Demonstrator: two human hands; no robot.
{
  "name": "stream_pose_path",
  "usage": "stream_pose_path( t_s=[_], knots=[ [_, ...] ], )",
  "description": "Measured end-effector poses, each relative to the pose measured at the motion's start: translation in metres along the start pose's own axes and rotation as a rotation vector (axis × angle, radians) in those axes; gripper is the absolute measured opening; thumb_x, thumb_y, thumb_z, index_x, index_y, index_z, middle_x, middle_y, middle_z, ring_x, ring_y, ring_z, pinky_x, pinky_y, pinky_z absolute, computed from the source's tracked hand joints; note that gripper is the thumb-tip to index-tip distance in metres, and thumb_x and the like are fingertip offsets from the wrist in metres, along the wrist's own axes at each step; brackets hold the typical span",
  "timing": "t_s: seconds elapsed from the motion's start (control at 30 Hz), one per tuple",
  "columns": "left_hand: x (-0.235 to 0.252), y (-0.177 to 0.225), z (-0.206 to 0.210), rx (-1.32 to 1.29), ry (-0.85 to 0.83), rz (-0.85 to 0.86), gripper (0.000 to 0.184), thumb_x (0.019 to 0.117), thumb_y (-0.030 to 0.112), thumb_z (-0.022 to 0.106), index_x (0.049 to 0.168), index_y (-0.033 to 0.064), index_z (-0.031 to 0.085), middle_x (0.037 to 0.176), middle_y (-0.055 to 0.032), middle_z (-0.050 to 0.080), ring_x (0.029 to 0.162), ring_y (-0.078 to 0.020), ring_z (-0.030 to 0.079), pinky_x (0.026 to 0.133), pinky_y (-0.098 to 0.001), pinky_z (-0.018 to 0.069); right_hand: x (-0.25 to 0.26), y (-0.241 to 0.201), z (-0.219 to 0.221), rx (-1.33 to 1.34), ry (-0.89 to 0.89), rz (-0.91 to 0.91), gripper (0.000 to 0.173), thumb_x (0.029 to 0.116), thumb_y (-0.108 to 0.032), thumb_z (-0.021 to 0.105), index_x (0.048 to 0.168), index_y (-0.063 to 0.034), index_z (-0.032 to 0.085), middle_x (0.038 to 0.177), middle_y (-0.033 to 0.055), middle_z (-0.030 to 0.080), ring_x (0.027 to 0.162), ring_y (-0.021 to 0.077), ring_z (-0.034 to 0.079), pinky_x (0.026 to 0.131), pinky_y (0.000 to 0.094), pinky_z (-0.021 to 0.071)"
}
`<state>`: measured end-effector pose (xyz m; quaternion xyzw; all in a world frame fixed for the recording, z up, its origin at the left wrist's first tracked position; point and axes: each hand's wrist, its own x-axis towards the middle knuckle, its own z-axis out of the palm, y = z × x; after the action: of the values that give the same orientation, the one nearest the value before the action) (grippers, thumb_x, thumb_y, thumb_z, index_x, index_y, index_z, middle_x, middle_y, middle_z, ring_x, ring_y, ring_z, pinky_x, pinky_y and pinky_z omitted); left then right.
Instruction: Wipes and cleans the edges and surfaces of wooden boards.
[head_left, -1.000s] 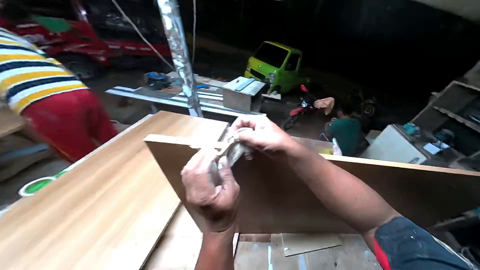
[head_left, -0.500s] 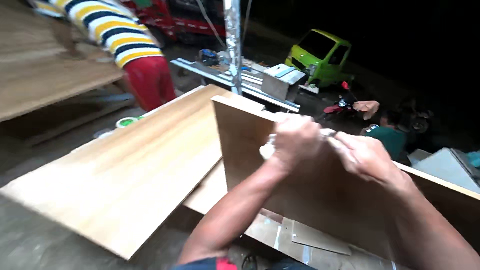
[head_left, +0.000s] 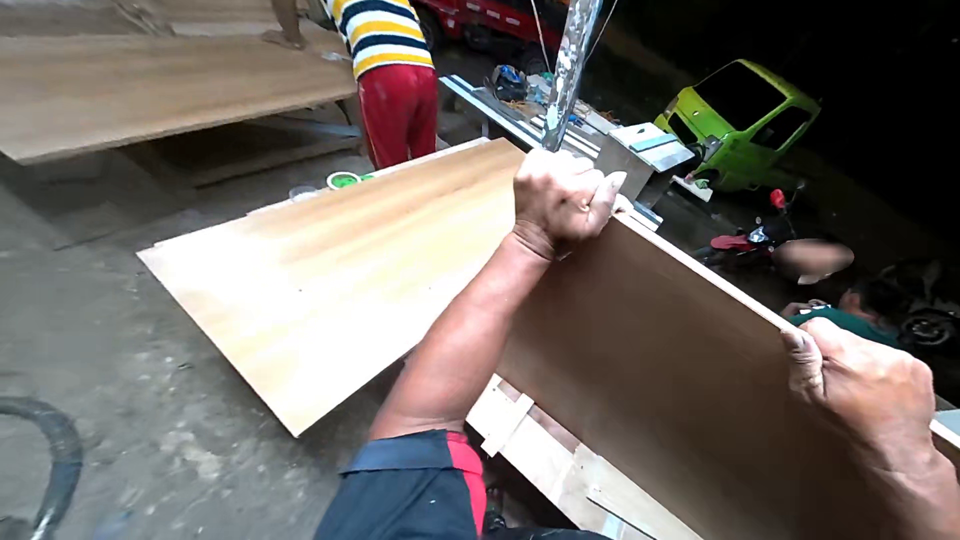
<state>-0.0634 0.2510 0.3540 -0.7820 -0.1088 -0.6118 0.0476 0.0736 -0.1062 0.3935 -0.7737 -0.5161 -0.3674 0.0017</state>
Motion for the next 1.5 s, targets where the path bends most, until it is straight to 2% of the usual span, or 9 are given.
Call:
stream_pose_path(
  t_s=[0.2, 0.57, 0.63, 0.77, 0.87, 1.03, 1.23, 1.37, 1.5],
  knots=[
    [0.011, 0.006, 0.018, -0.032, 0.045, -0.203, 0.056, 0.1027, 0.038, 0.046, 0.052, 0.0126, 0.047, 0.055, -0.0050, 0.055, 0.054, -0.0219, 0.060, 0.048, -0.0417, 0.0402, 0.007, 0.008, 0.011, -0.003, 0.015, -0.007, 0.062, 0.1081, -0.046, 0.026, 0.073, -0.0037, 0.054, 0.058, 0.0151, 0.055, 0.050, 0.0349, 0.059, 0.042, 0.0494, 0.0373],
    [-0.029, -0.031, 0.023, -0.456, 0.077, -1.177, 0.049, 0.1073, 0.037, 0.044, 0.083, 0.0029, 0.068, 0.072, -0.0069, 0.066, 0.069, -0.0199, 0.066, 0.070, -0.0462, 0.0559, 0.013, 0.008, 0.016, -0.015, -0.007, 0.023, 0.063, 0.1081, -0.047, 0.026, 0.074, -0.0035, 0.055, 0.060, 0.0172, 0.056, 0.055, 0.0386, 0.062, 0.045, 0.0529, 0.0395],
    [-0.067, -0.031, 0.024, -0.561, 0.353, -1.407, 0.062, 0.1097, 0.048, 0.035, 0.089, 0.0009, 0.069, 0.073, -0.0079, 0.070, 0.065, -0.0186, 0.068, 0.066, -0.0420, 0.0591, 0.014, 0.007, 0.016, -0.023, -0.001, 0.019, 0.063, 0.1079, -0.046, 0.025, 0.073, -0.0035, 0.056, 0.060, 0.0171, 0.057, 0.054, 0.0385, 0.062, 0.045, 0.0529, 0.0401],
    [-0.102, 0.058, 0.017, -0.407, 0.514, -1.173, 0.042, 0.1129, 0.029, 0.032, 0.130, -0.0006, 0.056, 0.119, -0.0138, 0.065, 0.109, -0.0180, 0.065, 0.098, -0.0396, 0.0535, 0.013, 0.007, 0.015, -0.026, -0.036, 0.027, 0.063, 0.1079, -0.046, 0.026, 0.074, -0.0040, 0.058, 0.061, 0.0172, 0.059, 0.055, 0.0378, 0.063, 0.046, 0.0534, 0.0418],
    [-0.133, 0.136, 0.051, -0.174, 0.117, -0.624, 0.065, 0.1049, 0.040, 0.038, 0.155, -0.0006, 0.038, 0.164, -0.0216, 0.032, 0.156, -0.0324, 0.022, 0.128, -0.0576, 0.0118, 0.011, 0.004, 0.013, 0.001, -0.006, 0.005, 0.060, 0.1082, -0.043, 0.029, 0.075, -0.0021, 0.059, 0.061, 0.0178, 0.059, 0.054, 0.0365, 0.062, 0.046, 0.0531, 0.0421],
    [-0.090, 0.112, 0.038, -0.074, 0.072, -0.328, 0.053, 0.0958, 0.053, 0.049, 0.125, 0.0148, 0.073, 0.146, -0.0096, 0.061, 0.143, -0.0312, 0.048, 0.121, -0.0573, 0.0216, 0.006, 0.002, 0.007, 0.004, -0.008, -0.019, 0.058, 0.1089, -0.040, 0.031, 0.077, -0.0014, 0.060, 0.062, 0.0169, 0.060, 0.053, 0.0350, 0.062, 0.046, 0.0508, 0.0419],
    [-0.142, 0.008, 0.044, -0.086, 0.102, -0.988, 0.054, 0.1093, 0.033, 0.023, 0.145, 0.0091, 0.056, 0.168, -0.0099, 0.029, 0.157, -0.0250, 0.021, 0.127, -0.0491, 0.0197, 0.006, 0.002, 0.011, -0.006, -0.013, 0.014, 0.056, 0.1090, -0.039, 0.031, 0.077, -0.0018, 0.059, 0.063, 0.0175, 0.059, 0.056, 0.0354, 0.061, 0.048, 0.0524, 0.0404],
    [-0.252, 0.099, 0.067, -0.103, 0.080, -1.456, 0.066, 0.1108, 0.042, 0.013, 0.162, 0.0011, 0.019, 0.171, -0.0184, 0.010, 0.159, -0.0283, 0.010, 0.129, -0.0450, 0.0124, 0.007, -0.001, 0.013, -0.013, 0.012, 0.015, 0.055, 0.1091, -0.038, 0.033, 0.076, -0.0022, 0.060, 0.062, 0.0163, 0.060, 0.056, 0.0345, 0.062, 0.049, 0.0521, 0.0414],
    [-0.210, 0.232, 0.051, -0.254, -0.052, -0.814, 0.054, 0.1014, 0.034, 0.046, 0.130, -0.0079, 0.063, 0.141, -0.0287, 0.058, 0.135, -0.0408, 0.054, 0.115, -0.0546, 0.0378, 0.004, -0.008, 0.007, 0.012, 0.013, 0.014, 0.052, 0.1091, -0.032, 0.037, 0.078, -0.0002, 0.062, 0.063, 0.0165, 0.061, 0.057, 0.0318, 0.062, 0.051, 0.0504, 0.0423]
  ],
)
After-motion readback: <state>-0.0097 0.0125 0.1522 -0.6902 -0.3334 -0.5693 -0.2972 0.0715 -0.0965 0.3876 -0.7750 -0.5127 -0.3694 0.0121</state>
